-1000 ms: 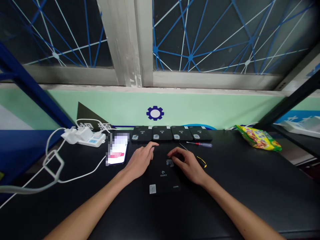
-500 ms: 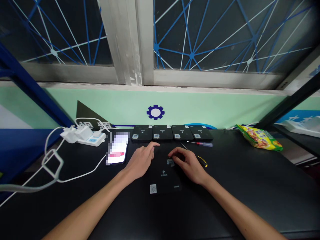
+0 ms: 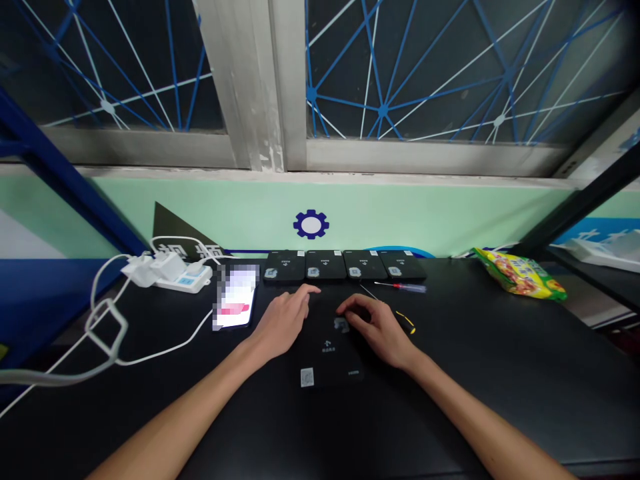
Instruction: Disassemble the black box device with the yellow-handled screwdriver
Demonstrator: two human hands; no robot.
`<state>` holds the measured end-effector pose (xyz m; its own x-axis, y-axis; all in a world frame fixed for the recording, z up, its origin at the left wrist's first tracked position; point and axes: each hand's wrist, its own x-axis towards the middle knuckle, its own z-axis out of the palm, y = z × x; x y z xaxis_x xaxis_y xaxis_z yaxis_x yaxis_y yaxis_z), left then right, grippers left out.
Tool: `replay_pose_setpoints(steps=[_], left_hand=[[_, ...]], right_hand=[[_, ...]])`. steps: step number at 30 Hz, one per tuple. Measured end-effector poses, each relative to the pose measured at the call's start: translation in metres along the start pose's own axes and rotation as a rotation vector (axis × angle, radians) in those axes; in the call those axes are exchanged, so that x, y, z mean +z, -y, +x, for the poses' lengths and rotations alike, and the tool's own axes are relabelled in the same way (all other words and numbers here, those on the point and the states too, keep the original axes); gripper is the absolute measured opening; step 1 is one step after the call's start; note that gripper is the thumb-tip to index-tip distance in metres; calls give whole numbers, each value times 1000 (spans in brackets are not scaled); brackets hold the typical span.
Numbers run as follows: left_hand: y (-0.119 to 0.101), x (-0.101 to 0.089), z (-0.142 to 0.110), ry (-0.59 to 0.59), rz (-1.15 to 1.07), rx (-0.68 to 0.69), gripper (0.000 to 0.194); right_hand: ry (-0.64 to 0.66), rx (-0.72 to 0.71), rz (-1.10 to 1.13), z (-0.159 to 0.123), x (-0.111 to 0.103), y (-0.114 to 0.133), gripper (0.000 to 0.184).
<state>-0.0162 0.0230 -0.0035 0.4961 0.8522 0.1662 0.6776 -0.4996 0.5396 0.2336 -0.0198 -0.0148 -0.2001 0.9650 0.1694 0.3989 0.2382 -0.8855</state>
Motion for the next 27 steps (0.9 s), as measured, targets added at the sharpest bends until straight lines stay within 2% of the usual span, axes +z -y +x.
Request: replay_pose_setpoints(steps=[27], left_hand=[[1, 0, 0, 8, 19, 20, 44]], right_hand=[[-1, -1, 55, 1, 0, -6, 19]])
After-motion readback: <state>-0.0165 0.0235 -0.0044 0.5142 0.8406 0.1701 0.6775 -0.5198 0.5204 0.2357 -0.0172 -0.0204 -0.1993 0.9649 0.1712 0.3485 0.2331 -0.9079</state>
